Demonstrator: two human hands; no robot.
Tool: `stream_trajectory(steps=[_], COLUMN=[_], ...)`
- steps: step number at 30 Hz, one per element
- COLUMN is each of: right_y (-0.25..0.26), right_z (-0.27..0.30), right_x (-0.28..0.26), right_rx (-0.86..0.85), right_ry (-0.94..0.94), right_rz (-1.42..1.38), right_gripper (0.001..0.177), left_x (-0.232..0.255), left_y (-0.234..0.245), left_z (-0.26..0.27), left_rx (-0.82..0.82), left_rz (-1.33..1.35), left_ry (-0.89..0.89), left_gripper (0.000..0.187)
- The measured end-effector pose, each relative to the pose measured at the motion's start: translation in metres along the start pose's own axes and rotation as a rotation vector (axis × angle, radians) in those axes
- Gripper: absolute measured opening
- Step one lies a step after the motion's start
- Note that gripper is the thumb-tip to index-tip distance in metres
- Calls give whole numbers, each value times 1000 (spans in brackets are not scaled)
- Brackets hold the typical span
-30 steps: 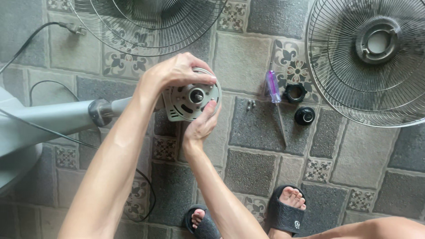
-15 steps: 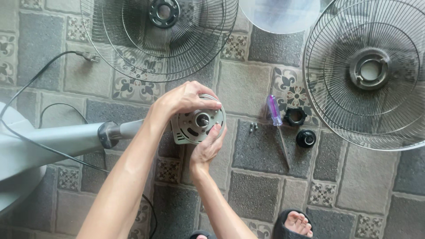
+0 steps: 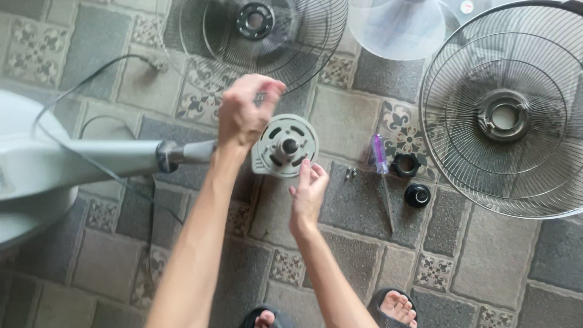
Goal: The person disassembles a standing fan by removing the rear motor housing with a screwdriver, then reattaches it and tightens the screws. The person handles the fan housing, screws, and screwdriver on a tiled floor.
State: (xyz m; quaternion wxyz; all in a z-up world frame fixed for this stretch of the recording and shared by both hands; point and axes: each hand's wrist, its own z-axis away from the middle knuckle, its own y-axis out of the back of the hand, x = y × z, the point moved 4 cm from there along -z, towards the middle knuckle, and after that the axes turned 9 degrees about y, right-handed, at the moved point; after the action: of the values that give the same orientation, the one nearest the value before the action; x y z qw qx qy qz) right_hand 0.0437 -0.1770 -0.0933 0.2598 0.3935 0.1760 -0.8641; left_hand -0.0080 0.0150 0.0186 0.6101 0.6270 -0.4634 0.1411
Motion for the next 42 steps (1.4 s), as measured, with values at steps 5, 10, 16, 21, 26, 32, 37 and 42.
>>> stream_trajectory(steps=[5, 10, 16, 21, 26, 32, 37, 42], right_y=[7, -13, -28, -35, -40, -39, -26, 44], right_z=[18, 13, 10, 5, 10, 14, 16, -15], right_x=[1, 4, 16, 34, 36, 29, 9, -37], right_rx=[-321, -435, -330, -216, -159, -127, -348, -214], right_ry=[-90, -148, -191, -116, -86, -150, -188, 238], right_rz=[6, -35, -120, -328, -395, -233, -137, 234], right_gripper=[53, 53, 46, 38, 40, 44, 45, 40], left_x=[-26, -45, -64, -79, -75, -73, -54, -37], left_y=[26, -12, -32, -45, -45, -44, -35, -7], left_z=[98, 152, 164, 169, 172, 170, 167, 165], left_rx=[357, 167, 146, 230, 245, 211, 235, 224], left_rz=[269, 294, 405, 457, 475, 448, 333, -32], left_ry=[589, 880, 763, 699, 731, 767, 747, 740], left_gripper=[46, 50, 47, 49, 47, 48, 42, 46])
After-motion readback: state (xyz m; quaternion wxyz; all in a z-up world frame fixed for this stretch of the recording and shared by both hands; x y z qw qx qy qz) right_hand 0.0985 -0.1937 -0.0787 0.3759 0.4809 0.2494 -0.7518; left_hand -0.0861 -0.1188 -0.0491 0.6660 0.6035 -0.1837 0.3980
